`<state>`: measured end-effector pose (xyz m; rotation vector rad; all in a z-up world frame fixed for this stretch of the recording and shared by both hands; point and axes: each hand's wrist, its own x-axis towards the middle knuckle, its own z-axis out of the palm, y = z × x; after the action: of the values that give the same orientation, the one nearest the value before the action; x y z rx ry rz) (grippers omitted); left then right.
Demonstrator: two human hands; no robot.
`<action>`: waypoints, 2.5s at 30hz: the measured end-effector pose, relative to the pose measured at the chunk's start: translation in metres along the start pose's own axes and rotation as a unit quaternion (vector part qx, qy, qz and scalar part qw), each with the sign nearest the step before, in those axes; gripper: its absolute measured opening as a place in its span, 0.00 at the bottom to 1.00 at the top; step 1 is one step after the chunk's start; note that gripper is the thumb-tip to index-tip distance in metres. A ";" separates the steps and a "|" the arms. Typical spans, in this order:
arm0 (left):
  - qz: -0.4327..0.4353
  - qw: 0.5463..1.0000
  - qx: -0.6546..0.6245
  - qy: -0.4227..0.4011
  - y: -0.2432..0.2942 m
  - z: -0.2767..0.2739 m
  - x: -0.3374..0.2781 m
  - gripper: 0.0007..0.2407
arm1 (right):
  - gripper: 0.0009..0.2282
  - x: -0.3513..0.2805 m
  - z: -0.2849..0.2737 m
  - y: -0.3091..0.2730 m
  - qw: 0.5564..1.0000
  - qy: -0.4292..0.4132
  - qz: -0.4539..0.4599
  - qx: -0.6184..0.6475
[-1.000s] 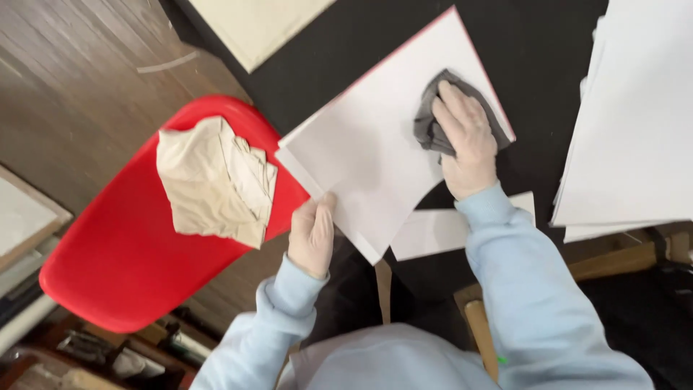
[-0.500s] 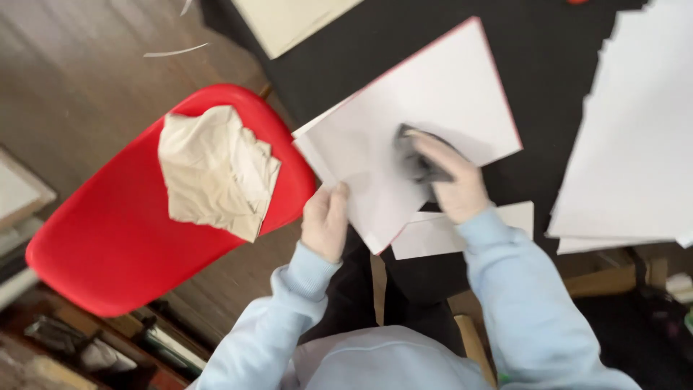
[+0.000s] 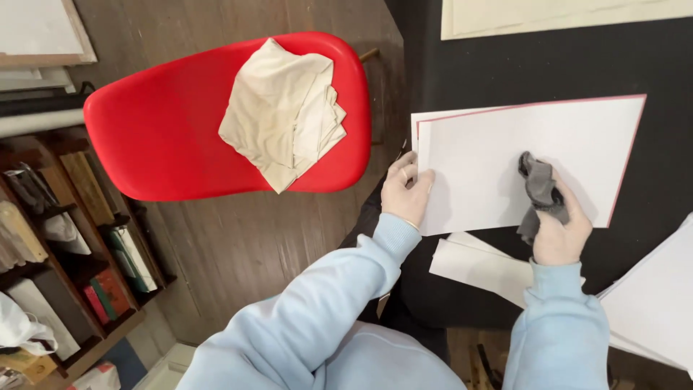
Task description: Preparing art prints and backing materials for framing using clamps and cleaning cloths.
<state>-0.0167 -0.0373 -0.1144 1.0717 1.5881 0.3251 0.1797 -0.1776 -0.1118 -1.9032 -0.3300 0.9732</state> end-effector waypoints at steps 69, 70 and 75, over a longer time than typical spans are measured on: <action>-0.042 0.997 -0.058 0.003 0.029 0.001 0.020 0.04 | 0.15 0.020 -0.009 0.001 0.943 0.155 -0.197 -0.218; -0.036 0.997 -0.062 0.004 0.030 0.001 0.021 0.04 | 0.15 0.015 -0.002 0.002 0.936 0.141 -0.205 -0.251; -0.026 0.998 -0.058 0.013 0.027 0.005 0.027 0.04 | 0.18 -0.002 0.030 0.004 0.932 0.079 -0.225 -0.274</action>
<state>0.0012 -0.0039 -0.1144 0.9406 1.5978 0.3927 0.1551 -0.1619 -0.1212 -2.2373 -0.9745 0.4351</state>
